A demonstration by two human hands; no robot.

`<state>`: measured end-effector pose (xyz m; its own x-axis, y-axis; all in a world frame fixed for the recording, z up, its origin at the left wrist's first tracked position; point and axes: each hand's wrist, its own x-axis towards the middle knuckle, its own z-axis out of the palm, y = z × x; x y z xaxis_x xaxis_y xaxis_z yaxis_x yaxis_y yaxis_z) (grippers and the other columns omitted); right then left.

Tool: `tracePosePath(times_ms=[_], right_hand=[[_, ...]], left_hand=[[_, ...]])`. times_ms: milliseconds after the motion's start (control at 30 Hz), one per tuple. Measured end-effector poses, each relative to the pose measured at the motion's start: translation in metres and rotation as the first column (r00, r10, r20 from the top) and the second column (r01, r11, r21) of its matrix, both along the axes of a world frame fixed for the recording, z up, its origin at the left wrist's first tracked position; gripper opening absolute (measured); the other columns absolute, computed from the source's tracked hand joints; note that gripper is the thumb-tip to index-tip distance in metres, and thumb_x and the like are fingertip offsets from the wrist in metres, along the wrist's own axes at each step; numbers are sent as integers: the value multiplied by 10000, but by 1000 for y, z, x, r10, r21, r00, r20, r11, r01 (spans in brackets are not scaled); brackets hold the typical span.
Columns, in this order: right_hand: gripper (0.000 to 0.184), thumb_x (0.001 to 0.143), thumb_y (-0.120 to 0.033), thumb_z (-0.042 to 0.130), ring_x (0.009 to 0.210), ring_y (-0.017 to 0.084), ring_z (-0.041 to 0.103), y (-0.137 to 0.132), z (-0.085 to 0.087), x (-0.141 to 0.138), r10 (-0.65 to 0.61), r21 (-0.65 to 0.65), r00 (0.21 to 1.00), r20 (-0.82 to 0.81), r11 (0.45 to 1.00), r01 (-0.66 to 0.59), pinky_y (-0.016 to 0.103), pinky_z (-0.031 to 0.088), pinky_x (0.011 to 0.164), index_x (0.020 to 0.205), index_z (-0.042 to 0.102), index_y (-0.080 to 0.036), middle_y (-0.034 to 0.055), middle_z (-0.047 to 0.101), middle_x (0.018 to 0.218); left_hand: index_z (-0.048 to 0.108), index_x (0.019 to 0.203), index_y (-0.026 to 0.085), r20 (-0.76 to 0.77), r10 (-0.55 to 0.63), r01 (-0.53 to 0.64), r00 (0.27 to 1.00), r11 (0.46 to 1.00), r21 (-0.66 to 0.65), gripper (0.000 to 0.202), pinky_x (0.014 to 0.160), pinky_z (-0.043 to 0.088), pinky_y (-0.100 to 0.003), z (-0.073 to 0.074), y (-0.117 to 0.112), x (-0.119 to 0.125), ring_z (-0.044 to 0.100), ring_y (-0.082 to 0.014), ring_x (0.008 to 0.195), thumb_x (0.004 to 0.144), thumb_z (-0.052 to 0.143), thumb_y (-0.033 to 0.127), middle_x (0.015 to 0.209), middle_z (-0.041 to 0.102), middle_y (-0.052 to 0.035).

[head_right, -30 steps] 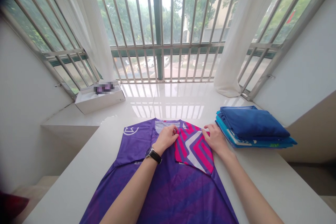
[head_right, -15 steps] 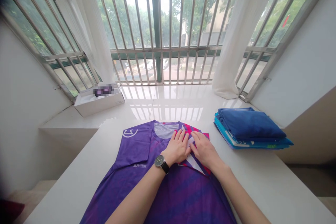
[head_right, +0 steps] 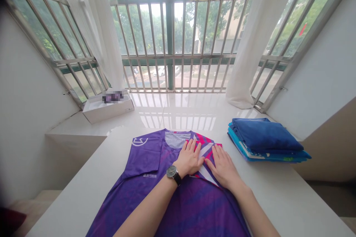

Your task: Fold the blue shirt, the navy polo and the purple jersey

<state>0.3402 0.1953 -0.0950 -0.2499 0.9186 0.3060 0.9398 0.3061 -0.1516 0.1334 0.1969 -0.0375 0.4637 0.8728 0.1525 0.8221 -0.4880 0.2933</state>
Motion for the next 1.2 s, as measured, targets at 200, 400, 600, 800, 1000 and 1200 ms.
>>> tracePosePath(times_ms=[200,400,600,800,1000,1200], right_hand=[[716,942,-626,325,1444,314,323,-1,3,2,-44,-105,999,-27,994,41,535,301,1164,1468,441,-155,153,383,1551],[645,984,-532,270,1419,278,381,5,7,9,2,-12,978,-210,1000,-5,486,332,1169,1433,481,-119,165,454,1504],[553,991,-473,302,1360,290,465,13,2,22,12,41,958,-287,999,0,518,385,1134,1360,567,-159,146,558,1420],[500,994,-407,311,1307,276,523,11,15,28,61,26,961,-268,998,-56,496,415,1107,1339,588,-176,125,602,1377],[471,987,-385,307,1192,265,618,14,27,36,54,92,918,-393,996,-20,477,472,1053,1269,629,-190,133,673,1267],[377,945,-346,433,1181,263,610,13,26,37,111,90,939,-324,992,-86,460,460,1049,1184,688,-208,109,679,1259]], left_hand=[[326,1524,147,22,17,-17,1000,999,-27,701,1200,143,-561,1,0,-1,188,-347,1486,961,312,564,1601,266,-156],[321,1528,140,-6,29,-30,1000,999,-23,742,1199,151,-557,-1,3,-1,185,-357,1485,955,285,610,1600,254,-178],[321,1529,154,-36,50,-51,998,999,-18,736,1200,156,-541,-2,8,-4,196,-352,1483,951,291,610,1600,258,-175],[332,1518,152,-61,25,-25,998,1000,5,748,1202,138,-525,-4,11,-8,202,-336,1482,935,336,619,1594,273,-173],[334,1510,167,-56,40,-43,998,998,-36,721,1182,156,-565,5,9,-7,200,-351,1479,943,348,613,1596,264,-176],[383,1466,160,-49,-147,150,988,986,70,594,1188,199,-511,24,-11,17,236,-305,1474,964,424,475,1559,344,-165]])
